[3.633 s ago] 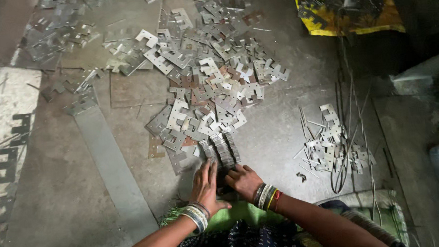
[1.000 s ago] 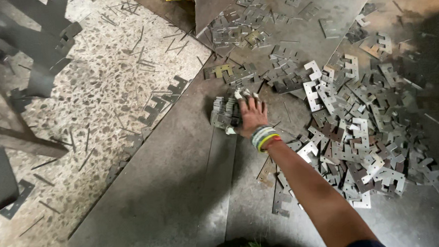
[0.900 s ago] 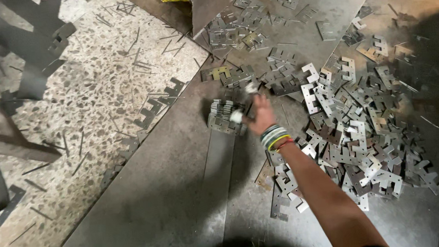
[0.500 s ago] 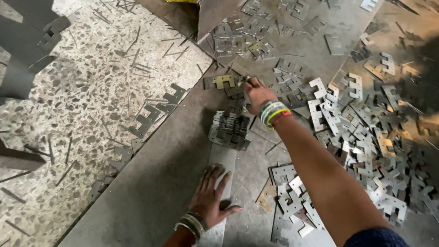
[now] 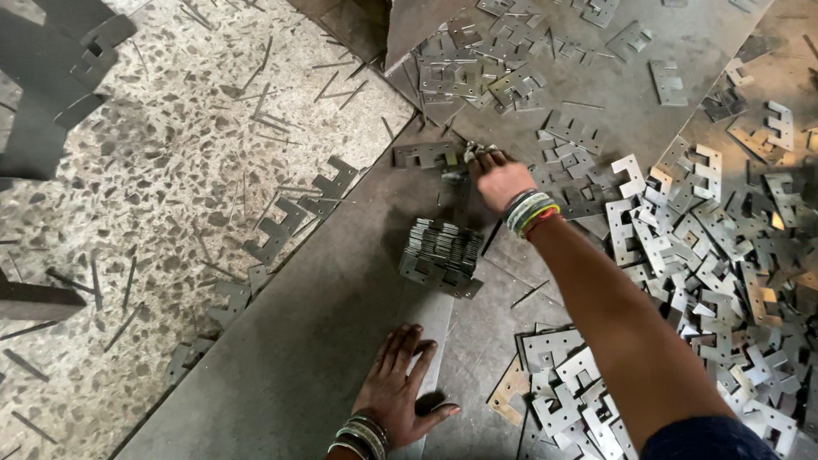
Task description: The person sits on the floor and repeatedly picks up small metal brackets from a large pile, aligns them, and stacks them into a neat pile. The person uses a small white cloth to wipe the brackets before stacking them.
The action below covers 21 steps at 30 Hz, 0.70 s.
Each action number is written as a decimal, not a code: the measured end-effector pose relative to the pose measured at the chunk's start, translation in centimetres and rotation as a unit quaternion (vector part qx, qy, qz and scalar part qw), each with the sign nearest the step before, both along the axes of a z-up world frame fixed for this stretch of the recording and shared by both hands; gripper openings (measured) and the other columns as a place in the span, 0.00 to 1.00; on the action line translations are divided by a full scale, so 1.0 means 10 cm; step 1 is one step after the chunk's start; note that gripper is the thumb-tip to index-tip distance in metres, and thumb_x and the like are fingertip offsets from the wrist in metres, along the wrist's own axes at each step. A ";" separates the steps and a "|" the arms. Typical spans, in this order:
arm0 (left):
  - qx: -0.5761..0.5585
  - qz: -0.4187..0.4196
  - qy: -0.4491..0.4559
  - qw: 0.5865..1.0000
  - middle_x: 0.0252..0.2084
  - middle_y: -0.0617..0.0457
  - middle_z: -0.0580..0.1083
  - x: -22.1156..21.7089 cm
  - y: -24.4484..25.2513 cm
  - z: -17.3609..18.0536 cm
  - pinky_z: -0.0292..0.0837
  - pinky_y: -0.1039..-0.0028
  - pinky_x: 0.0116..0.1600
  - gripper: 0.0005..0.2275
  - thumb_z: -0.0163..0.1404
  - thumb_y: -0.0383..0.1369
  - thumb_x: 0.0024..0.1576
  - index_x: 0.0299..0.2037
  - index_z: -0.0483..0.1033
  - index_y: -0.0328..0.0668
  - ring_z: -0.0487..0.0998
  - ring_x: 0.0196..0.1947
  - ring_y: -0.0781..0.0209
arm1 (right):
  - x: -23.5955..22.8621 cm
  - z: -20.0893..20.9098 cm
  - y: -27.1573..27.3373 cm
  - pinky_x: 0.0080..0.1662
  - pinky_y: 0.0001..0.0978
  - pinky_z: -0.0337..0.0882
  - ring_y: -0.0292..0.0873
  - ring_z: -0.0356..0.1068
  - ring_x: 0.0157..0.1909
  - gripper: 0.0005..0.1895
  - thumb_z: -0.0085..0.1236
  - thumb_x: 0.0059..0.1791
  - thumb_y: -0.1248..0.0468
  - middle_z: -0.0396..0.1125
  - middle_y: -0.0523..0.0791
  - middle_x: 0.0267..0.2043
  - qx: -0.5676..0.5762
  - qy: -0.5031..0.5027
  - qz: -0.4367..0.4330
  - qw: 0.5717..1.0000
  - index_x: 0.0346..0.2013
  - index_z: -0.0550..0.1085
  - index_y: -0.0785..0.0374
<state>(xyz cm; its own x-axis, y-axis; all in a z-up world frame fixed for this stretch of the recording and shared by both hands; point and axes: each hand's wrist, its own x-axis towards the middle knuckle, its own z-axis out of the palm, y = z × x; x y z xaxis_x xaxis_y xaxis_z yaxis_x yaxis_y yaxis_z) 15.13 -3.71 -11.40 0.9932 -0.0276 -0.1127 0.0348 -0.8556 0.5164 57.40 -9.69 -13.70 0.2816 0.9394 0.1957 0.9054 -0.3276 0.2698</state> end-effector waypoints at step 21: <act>-0.020 0.013 0.029 0.999 0.74 0.31 0.48 -0.01 -0.03 -0.04 0.40 0.45 0.73 0.42 0.46 0.63 0.57 0.71 0.54 0.35 0.43 0.74 0.30 | -0.58 0.47 0.56 0.51 0.46 0.75 0.57 0.73 0.53 0.40 0.71 0.39 0.45 0.72 0.56 0.50 -0.023 0.306 -0.426 0.851 0.54 0.68 0.68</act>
<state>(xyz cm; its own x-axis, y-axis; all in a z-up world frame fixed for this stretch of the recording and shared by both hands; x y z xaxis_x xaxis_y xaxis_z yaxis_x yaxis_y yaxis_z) 15.04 -4.01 -11.78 0.9856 -0.0070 -0.1692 0.0879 -0.8328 0.5465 51.62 -4.05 -8.97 0.9007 0.3457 -0.2631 0.3200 -0.9376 -0.1364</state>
